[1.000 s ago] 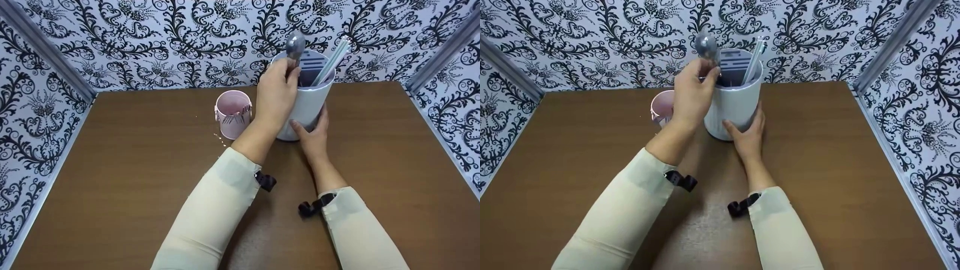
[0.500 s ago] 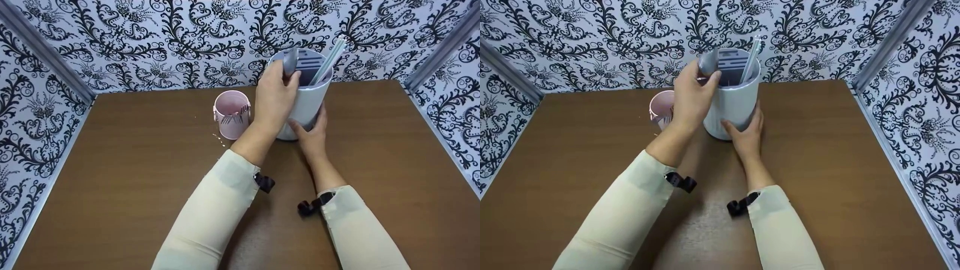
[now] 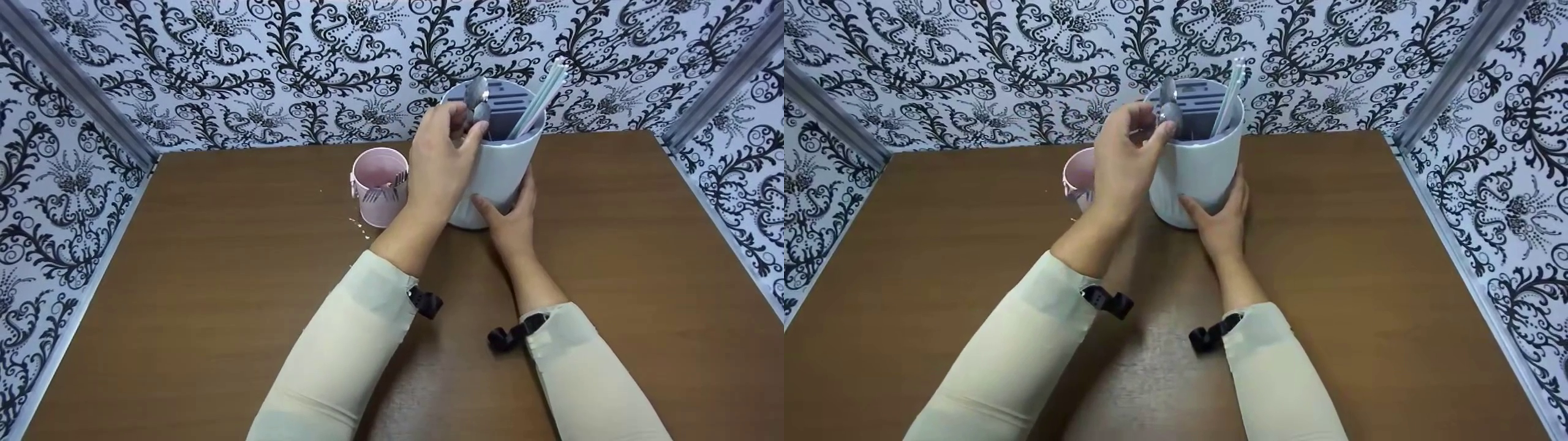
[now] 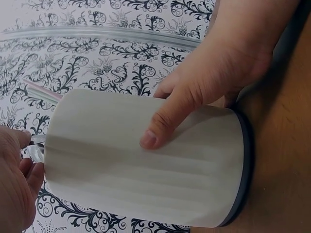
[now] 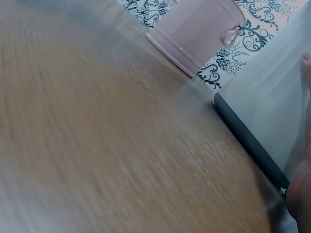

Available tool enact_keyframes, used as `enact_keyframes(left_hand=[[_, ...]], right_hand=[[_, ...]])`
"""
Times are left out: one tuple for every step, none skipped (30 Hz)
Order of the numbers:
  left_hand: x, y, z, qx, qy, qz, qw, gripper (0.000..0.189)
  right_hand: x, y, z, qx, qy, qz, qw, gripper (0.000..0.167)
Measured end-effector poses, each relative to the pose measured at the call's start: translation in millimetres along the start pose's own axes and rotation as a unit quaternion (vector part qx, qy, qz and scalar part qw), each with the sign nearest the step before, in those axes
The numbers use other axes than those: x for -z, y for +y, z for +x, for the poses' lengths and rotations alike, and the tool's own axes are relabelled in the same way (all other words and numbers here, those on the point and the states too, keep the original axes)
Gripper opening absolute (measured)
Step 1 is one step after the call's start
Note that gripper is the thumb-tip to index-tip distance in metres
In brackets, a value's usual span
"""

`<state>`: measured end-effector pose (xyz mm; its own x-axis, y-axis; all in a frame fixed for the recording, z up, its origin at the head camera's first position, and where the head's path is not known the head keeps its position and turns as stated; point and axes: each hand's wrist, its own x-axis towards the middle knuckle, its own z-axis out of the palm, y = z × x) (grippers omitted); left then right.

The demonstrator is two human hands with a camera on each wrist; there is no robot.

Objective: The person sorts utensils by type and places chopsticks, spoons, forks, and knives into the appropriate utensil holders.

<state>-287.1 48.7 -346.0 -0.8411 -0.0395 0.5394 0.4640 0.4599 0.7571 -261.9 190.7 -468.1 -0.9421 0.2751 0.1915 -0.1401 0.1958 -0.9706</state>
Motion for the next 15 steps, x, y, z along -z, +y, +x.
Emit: enact_keyframes(left_hand=[[0.5, 0.0, -0.7, -0.002, 0.0, -0.002, 1.0, 0.034], [1.1, 0.1, -1.5, -0.003, 0.0, -0.004, 1.0, 0.034], [1.7, 0.2, -2.4, -0.004, 0.0, -0.004, 1.0, 0.034], [2.3, 0.4, -3.4, -0.004, 0.0, -0.004, 1.0, 0.034], [2.9, 0.5, -4.4, -0.005, 0.0, -0.004, 1.0, 0.034], [3.4, 0.6, -5.5, -0.007, 0.0, -0.002, 1.0, 0.033], [4.0, 0.8, -6.8, -0.006, -0.001, 0.0, 1.0, 0.033], [4.6, 1.0, -8.1, -0.006, -0.003, 0.004, 1.0, 0.033], [5.2, 1.2, -9.5, -0.006, -0.005, 0.007, 0.9999, 0.033], [5.6, 1.2, -11.0, -0.005, -0.008, 0.011, 0.9999, 0.033], [6.2, 1.4, -12.8, -0.005, -0.011, 0.015, 0.9998, 0.033], [6.8, 1.7, -14.6, -0.004, -0.015, 0.018, 0.9997, 0.033], [7.6, 2.2, -16.6, -0.005, -0.019, 0.022, 0.9996, 0.032], [8.6, 2.8, -18.6, -0.005, -0.023, 0.027, 0.9994, 0.032], [9.8, 3.4, -20.5, -0.006, -0.026, 0.03, 0.9992, 0.032]], right_hand=[[0.2, -0.3, -0.2, -0.001, -0.001, -0.001, 1.0, 0.106], [0.2, -0.6, -0.3, -0.001, -0.001, -0.001, 1.0, 0.106], [0.3, -0.9, -0.3, -0.001, -0.001, -0.002, 1.0, 0.106], [0.4, -1.2, -0.4, 0.0, 0.0, -0.003, 1.0, 0.106], [0.4, -1.7, -0.4, 0.001, 0.001, -0.004, 1.0, 0.106], [0.5, -1.6, -0.2, 0.003, 0.002, -0.006, 1.0, 0.106], [0.6, -1.2, -0.1, 0.004, 0.002, -0.006, 1.0, 0.106], [0.5, -0.3, 0.4, 0.006, 0.003, -0.007, 1.0, 0.106], [0.7, 3.4, 2.1, 0.007, 0.004, -0.009, 0.9999, 0.106], [0.9, 8.9, 4.2, 0.008, 0.005, -0.008, 0.9999, 0.107], [1.2, 14.9, 6.4, 0.01, 0.006, -0.009, 0.9999, 0.108], [1.6, 20.9, 8.4, 0.012, 0.006, -0.01, 0.9999, 0.108], [2.0, 26.3, 10.1, 0.012, 0.007, -0.008, 0.9999, 0.108], [2.5, 31.6, 11.9, 0.013, 0.008, -0.007, 0.9999, 0.108], [3.2, 36.5, 13.3, 0.013, 0.009, -0.006, 0.9999, 0.108]])
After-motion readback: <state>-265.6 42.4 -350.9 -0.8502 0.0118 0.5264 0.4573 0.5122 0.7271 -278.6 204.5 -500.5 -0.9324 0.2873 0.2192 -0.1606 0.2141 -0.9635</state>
